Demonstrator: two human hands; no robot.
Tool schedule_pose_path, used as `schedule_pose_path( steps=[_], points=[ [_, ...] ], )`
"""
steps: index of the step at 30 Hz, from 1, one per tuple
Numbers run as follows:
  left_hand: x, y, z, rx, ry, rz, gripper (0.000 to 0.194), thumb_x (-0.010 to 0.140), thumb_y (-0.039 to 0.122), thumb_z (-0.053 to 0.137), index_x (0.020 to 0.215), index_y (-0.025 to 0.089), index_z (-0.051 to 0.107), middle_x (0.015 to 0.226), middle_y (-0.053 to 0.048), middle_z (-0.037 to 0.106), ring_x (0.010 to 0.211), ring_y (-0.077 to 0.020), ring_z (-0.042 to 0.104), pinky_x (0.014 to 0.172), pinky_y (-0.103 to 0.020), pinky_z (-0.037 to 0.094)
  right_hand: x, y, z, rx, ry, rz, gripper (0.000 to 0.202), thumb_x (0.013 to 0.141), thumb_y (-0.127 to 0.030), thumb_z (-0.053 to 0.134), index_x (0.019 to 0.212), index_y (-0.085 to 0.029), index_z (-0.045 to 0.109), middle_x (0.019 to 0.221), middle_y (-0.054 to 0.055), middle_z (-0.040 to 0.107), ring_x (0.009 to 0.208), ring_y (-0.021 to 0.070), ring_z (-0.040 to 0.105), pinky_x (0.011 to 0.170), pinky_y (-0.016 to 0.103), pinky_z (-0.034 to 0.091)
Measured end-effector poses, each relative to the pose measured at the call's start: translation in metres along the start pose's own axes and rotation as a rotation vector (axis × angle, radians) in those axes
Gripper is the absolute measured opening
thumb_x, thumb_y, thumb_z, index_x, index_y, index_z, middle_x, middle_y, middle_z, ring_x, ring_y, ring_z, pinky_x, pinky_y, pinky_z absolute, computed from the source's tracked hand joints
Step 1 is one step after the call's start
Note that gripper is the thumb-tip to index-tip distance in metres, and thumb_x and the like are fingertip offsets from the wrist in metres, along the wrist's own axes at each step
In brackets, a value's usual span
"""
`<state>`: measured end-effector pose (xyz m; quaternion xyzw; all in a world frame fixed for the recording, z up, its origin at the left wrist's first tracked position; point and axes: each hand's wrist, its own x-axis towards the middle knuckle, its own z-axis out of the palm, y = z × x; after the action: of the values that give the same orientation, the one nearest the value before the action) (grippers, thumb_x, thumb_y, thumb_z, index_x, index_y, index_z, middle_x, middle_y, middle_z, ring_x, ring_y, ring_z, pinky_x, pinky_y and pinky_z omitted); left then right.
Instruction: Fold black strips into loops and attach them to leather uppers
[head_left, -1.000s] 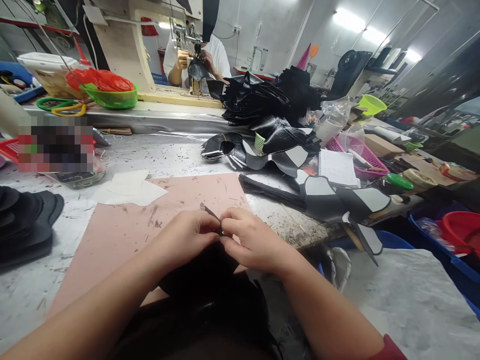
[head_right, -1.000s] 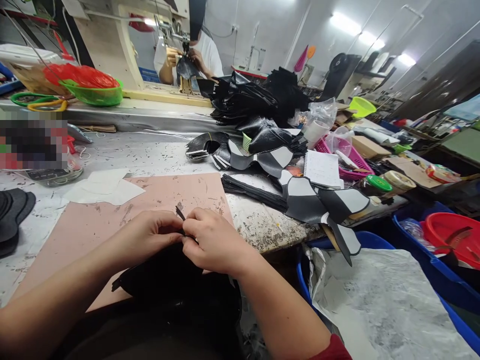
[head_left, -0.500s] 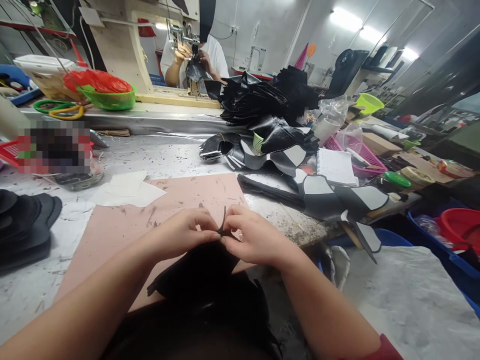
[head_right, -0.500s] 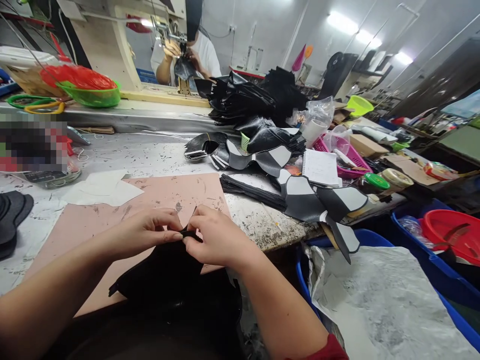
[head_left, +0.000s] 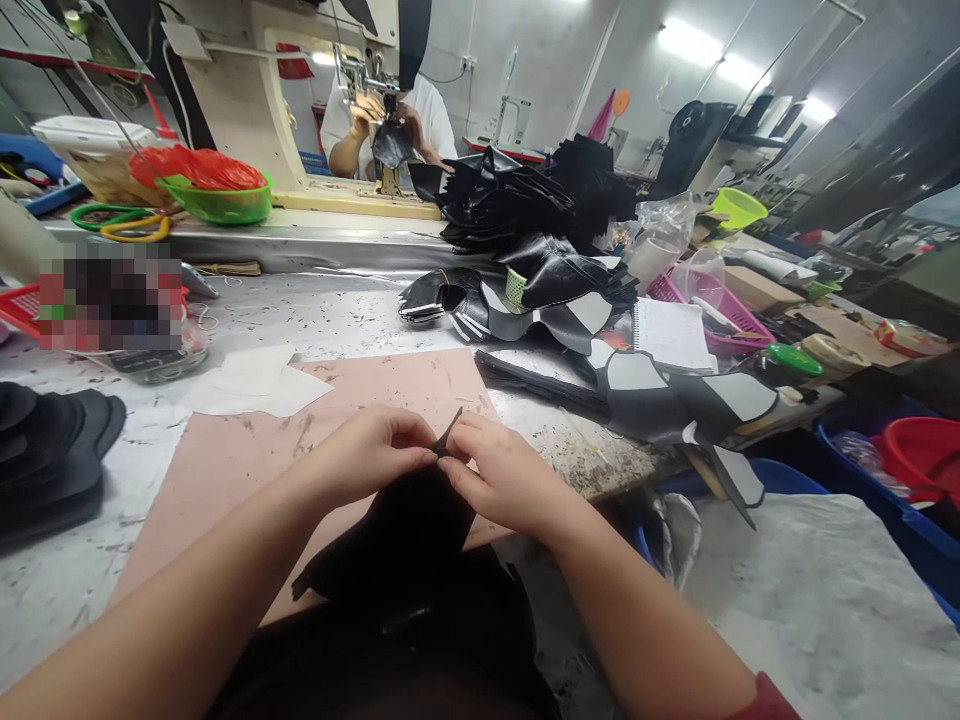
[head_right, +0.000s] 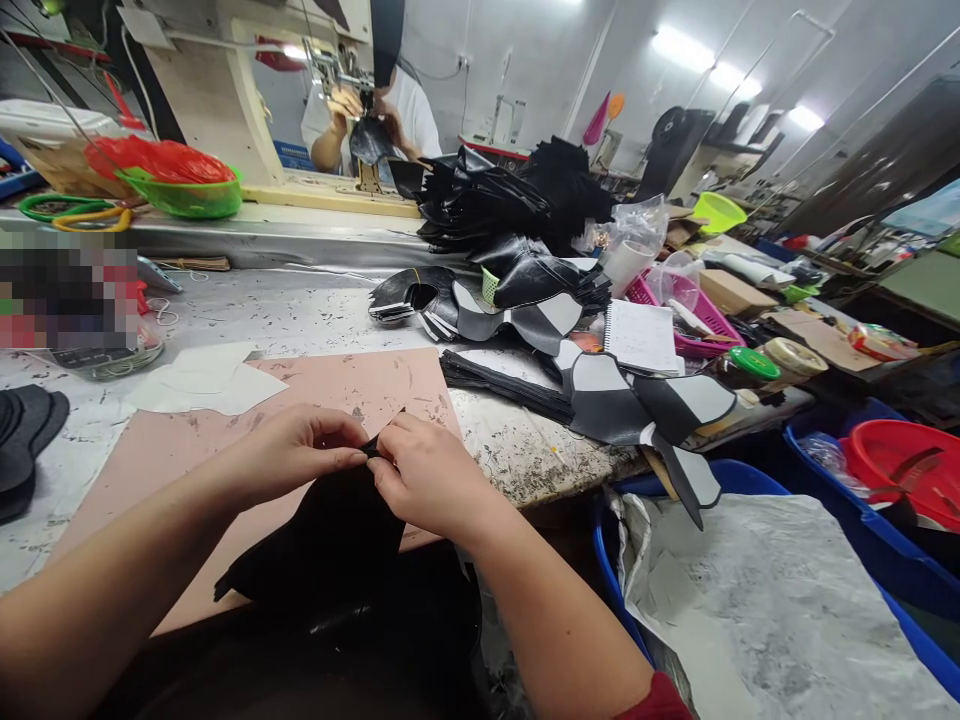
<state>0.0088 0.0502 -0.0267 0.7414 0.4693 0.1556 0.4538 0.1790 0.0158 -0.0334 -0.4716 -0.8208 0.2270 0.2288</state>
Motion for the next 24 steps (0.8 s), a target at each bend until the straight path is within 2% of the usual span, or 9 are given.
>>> schedule_pose_path(
  steps=[4, 14, 24],
  points=[
    [0.0018, -0.0009, -0.0019, 0.103, 0.001, -0.008, 0.017, 0.067, 0.032, 0.052, 0.071, 0.019, 0.063, 0.068, 0.001, 0.065, 0.067, -0.0171, 0.058, 0.06, -0.025, 0.042, 0.0006, 0.0013, -0.0003, 0.0, 0.007, 0.037, 0.016, 0.079, -0.014, 0.055, 0.065, -0.018, 0.047, 0.073, -0.001, 0.051, 0.068, 0.0127, 0.047, 0.063, 0.026, 0.037],
    [0.0048, 0.0054, -0.0064, 0.25, -0.099, 0.016, 0.022, 0.068, 0.031, 0.048, 0.074, 0.019, 0.065, 0.066, 0.002, 0.062, 0.064, -0.0151, 0.054, 0.056, -0.023, 0.037, 0.0026, 0.0017, 0.0012, -0.044, 0.036, 0.098, 0.018, 0.079, -0.019, 0.058, 0.062, -0.017, 0.051, 0.069, -0.001, 0.05, 0.068, 0.0131, 0.046, 0.066, 0.027, 0.035],
    [0.0062, 0.0051, -0.0061, 0.371, -0.152, 0.068, 0.017, 0.069, 0.026, 0.042, 0.061, 0.018, 0.055, 0.06, 0.001, 0.055, 0.059, -0.0138, 0.049, 0.053, -0.023, 0.034, 0.0035, 0.0007, 0.0064, -0.08, 0.053, 0.119, 0.014, 0.08, -0.021, 0.058, 0.067, -0.017, 0.056, 0.073, 0.001, 0.053, 0.071, 0.0144, 0.048, 0.066, 0.027, 0.035]
  ],
)
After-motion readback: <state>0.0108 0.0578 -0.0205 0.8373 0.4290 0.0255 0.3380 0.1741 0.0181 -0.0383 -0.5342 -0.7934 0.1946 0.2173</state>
